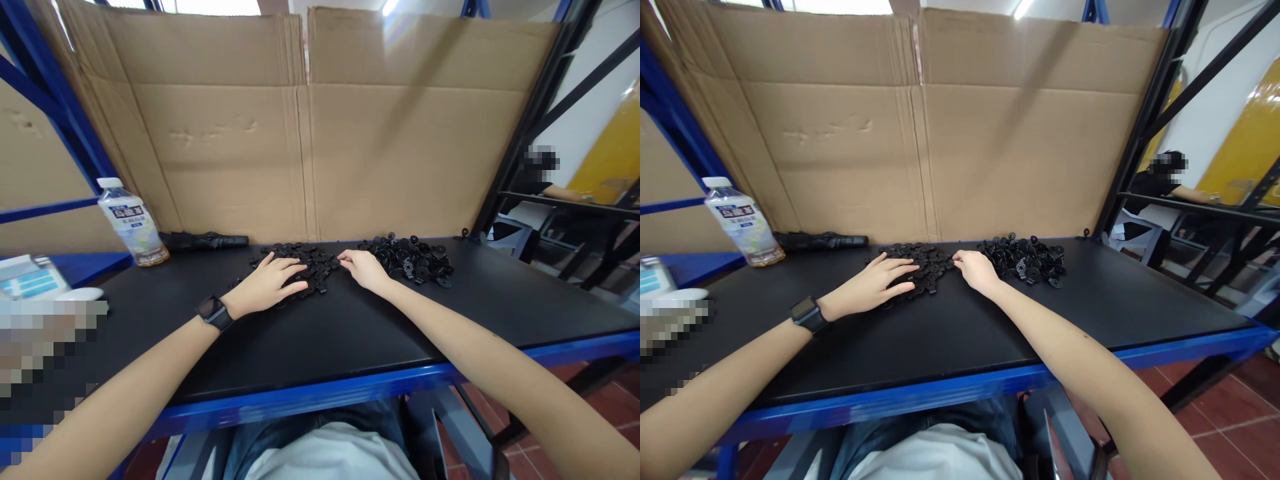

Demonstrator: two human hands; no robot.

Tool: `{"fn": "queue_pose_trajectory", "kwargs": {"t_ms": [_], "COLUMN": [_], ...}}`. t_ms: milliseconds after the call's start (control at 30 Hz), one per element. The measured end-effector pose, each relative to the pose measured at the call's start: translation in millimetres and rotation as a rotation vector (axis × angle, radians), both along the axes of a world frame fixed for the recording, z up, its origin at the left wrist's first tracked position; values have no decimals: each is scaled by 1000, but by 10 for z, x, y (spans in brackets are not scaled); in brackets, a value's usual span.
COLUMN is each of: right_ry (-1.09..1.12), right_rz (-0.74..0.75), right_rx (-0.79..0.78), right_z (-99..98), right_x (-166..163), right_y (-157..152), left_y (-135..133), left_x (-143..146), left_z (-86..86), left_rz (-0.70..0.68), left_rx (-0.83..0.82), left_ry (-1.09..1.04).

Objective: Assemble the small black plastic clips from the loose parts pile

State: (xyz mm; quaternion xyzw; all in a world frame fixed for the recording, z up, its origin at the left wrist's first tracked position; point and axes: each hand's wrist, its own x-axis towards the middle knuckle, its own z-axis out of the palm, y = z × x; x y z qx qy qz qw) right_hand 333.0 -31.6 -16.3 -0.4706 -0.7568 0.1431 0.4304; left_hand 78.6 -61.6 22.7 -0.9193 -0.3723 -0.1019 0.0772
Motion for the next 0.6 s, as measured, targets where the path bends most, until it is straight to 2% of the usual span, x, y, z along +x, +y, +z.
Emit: {"fn": "queue_pose_trajectory", "kwargs": {"t_ms": [167, 267, 433, 600], "right_ry": [252, 363, 471, 488], "right_rz": [279, 419, 344, 229], "right_rx": [-101, -191, -219, -185], "right_z": [95, 134, 184, 158], "right_x": [-235, -378, -479, -496], "right_y": [-256, -440, -590, -584], "left_y": [-119, -223, -384, -450], "left_x": [131, 233, 335, 369], "left_z": [13, 12, 26, 35], "left_rz": [-17, -43, -4, 2], "left_rx": [82, 35, -143, -109], "left_ry": [-173, -284, -405, -491]}}
